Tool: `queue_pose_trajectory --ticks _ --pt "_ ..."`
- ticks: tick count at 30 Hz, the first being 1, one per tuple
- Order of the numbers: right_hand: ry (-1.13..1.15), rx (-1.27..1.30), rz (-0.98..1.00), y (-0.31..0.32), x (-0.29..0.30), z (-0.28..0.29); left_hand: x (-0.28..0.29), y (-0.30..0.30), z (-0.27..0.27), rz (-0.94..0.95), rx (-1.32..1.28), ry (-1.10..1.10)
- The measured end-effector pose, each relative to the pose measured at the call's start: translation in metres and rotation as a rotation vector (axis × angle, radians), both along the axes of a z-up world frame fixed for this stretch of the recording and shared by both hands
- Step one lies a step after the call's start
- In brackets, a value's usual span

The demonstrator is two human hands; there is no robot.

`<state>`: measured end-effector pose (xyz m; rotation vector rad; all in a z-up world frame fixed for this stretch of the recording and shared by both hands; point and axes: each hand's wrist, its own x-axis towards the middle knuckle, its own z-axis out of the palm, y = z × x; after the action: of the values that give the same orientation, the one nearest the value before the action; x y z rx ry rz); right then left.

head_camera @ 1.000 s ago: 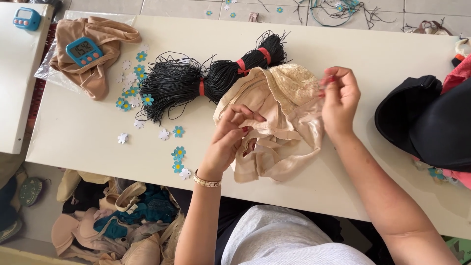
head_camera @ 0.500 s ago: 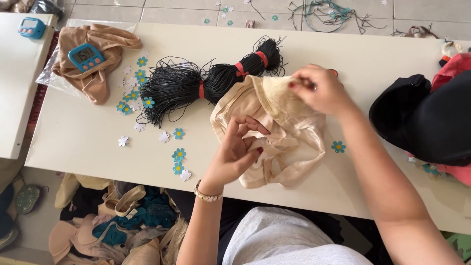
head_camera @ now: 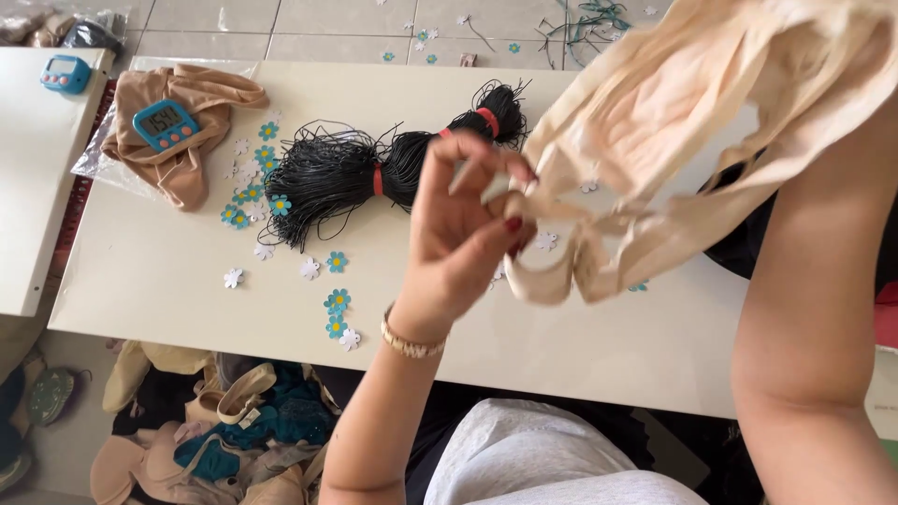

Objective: The person works at a table, handling a beige fabric item and attaching small flower-shaped decorations to it. They also handle bundles of black hair extensions and use scissors to cut a red band from one of the bundles.

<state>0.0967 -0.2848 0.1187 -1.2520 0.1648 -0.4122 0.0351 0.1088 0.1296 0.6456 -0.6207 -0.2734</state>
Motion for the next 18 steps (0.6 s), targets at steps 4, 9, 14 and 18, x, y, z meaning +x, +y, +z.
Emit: queue_pose_trajectory --ticks 4,9,14,18 --pt "0.017 -0.118 0.014 -0.004 0.035 -0.028 0.039 -0.012 0.014 0.26 0.12 -0.187" --pt "0.04 -0.264 0.03 0.02 0.075 -0.061 0.099 -0.005 0.001 0.595 0.097 -0.411" --pt "0.08 -0.405 0.059 0.035 0.072 -0.112 0.132 0.009 -0.054 0.738 0.218 -0.432" --pt "0.289 -0.887 0.088 0.062 0.06 -0.123 0.127 0.019 -0.1 0.586 0.324 -0.219"
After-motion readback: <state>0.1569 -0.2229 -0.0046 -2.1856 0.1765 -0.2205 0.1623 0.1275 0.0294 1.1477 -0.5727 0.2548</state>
